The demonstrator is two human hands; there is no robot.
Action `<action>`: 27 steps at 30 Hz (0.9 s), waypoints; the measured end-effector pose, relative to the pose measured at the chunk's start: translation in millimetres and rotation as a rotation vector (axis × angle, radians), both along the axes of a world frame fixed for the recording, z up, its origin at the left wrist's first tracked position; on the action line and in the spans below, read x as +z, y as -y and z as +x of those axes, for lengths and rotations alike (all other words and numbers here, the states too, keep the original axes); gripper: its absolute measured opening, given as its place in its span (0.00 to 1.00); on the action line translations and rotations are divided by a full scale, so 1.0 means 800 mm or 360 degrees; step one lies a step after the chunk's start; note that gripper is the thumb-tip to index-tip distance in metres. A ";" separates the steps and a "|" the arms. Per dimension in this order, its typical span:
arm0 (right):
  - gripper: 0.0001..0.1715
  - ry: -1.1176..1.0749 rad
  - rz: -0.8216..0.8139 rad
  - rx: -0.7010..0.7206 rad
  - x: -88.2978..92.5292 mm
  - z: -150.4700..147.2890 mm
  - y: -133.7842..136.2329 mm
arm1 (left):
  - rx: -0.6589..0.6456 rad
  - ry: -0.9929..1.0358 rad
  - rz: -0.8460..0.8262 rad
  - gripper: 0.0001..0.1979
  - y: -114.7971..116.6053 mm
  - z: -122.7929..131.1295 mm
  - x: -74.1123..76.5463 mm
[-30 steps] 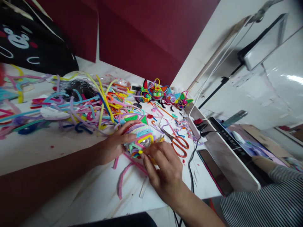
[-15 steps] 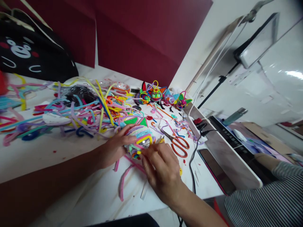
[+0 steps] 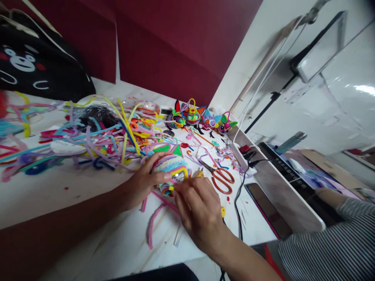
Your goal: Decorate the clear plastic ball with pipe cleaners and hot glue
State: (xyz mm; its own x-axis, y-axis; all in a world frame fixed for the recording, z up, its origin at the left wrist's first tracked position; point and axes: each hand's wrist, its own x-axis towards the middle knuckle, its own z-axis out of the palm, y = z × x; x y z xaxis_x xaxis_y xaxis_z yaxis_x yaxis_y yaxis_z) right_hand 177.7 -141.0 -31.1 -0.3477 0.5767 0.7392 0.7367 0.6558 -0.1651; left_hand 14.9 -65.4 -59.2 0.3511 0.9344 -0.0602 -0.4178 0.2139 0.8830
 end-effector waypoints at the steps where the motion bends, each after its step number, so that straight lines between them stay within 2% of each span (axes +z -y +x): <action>1: 0.07 -0.0002 0.0001 0.0005 -0.001 0.000 0.000 | 0.0002 0.0005 -0.0005 0.32 0.000 0.000 0.001; 14: 0.02 -0.0285 -0.0045 0.0038 -0.004 0.000 -0.003 | 0.0021 -0.0032 0.0052 0.32 0.001 0.001 -0.006; 27: 0.09 -0.0665 -0.0248 0.0076 -0.004 -0.003 -0.007 | -0.0001 -0.0124 0.0109 0.33 0.001 -0.003 -0.006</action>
